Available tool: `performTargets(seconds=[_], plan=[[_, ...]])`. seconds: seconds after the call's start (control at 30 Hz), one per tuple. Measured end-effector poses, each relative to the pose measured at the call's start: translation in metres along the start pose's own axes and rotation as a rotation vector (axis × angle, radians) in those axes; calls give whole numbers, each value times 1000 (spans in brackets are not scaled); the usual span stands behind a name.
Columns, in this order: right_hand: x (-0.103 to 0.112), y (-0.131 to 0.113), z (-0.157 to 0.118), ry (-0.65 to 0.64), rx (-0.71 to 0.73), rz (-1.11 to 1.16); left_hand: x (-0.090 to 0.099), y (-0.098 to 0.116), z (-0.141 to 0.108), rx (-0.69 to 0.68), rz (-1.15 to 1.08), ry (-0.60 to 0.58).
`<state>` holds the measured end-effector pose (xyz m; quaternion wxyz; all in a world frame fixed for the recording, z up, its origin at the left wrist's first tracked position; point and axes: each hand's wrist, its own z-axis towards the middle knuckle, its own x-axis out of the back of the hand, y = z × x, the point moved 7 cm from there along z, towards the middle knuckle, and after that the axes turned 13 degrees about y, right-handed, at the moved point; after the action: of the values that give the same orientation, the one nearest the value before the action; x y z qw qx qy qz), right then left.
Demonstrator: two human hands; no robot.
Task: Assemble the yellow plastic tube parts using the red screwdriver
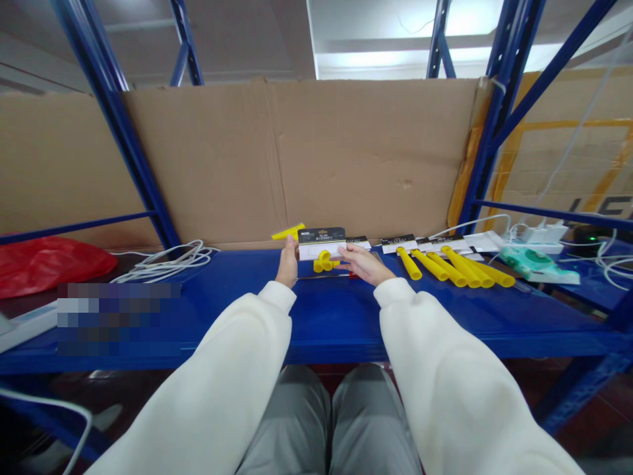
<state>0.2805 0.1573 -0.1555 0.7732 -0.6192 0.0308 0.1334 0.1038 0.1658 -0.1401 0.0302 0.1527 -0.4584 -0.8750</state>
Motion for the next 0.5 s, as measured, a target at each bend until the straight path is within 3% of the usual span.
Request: performTargets(seconds=[0.27, 0.5], plan=[[-3, -1, -2, 16, -28, -6, 14, 7, 3, -75, 248, 165], [0, -2, 0, 53, 5, 32, 12, 5, 5, -105, 148, 182]])
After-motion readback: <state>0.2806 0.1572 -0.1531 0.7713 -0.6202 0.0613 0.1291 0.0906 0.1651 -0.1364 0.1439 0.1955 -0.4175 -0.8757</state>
